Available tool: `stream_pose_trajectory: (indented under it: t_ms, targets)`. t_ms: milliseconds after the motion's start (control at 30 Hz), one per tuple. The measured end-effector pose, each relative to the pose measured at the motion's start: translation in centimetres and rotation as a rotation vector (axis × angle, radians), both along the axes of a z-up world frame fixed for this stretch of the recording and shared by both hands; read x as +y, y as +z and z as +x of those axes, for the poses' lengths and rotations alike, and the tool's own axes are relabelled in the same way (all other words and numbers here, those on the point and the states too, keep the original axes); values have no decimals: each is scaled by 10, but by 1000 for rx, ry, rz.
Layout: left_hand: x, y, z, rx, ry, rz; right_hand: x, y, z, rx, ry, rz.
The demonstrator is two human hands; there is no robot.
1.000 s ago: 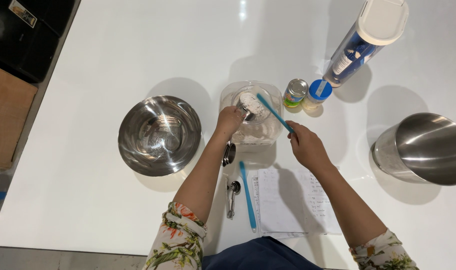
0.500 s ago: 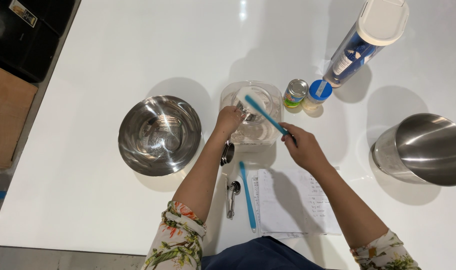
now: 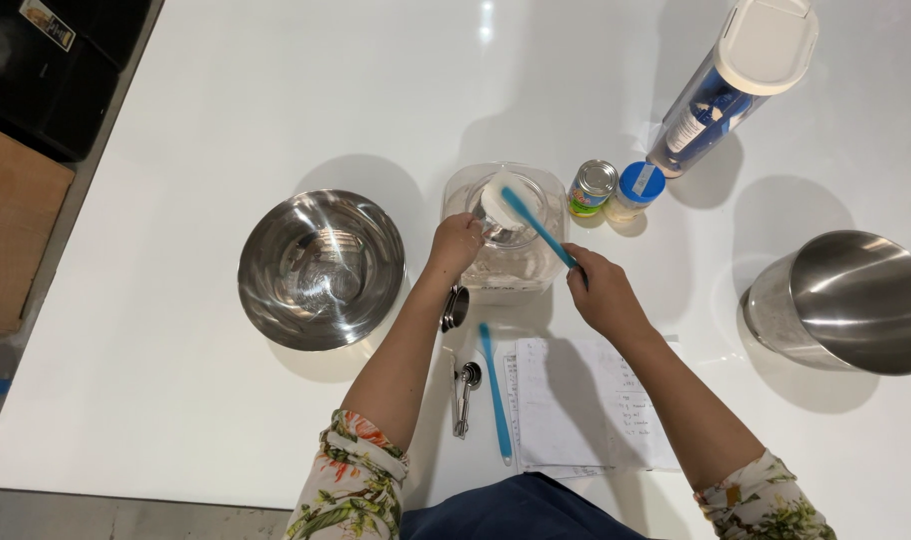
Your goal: Measuring flour from a container into a metal bowl using a measuring cup and leveling it with a spatula.
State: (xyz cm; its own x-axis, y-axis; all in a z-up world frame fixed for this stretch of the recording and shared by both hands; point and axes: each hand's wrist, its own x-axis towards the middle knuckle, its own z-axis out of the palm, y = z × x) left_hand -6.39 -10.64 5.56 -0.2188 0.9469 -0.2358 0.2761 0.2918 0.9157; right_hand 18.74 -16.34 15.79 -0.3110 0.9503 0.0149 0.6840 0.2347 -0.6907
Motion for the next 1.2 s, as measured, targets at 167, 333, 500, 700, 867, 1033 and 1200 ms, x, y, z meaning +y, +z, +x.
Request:
stream_pose_trajectory:
  t_ms: [167, 333, 500, 700, 867, 1033, 1200]
  targets:
    - [-7, 10, -7, 38, 0, -12, 1, -4, -3, -8, -33, 12]
    - [-8, 4, -7, -30, -11, -26, 3, -4, 2, -84, -54, 75]
    - [-1, -8, -7, -70, 7, 0, -10, 10, -1, -50, -51, 68]
    - [0, -9, -8, -56, 16, 5, -31, 14, -1, -3, 4, 35]
    - [1, -15, -10, -97, 13, 11, -33, 6, 10, -27, -27, 56]
    - [-9, 16, -10, -140, -1, -82, -24, 2, 14, -81, -50, 98]
    - [-9, 14, -11, -175, -26, -118, -9, 4, 13, -159, -59, 99]
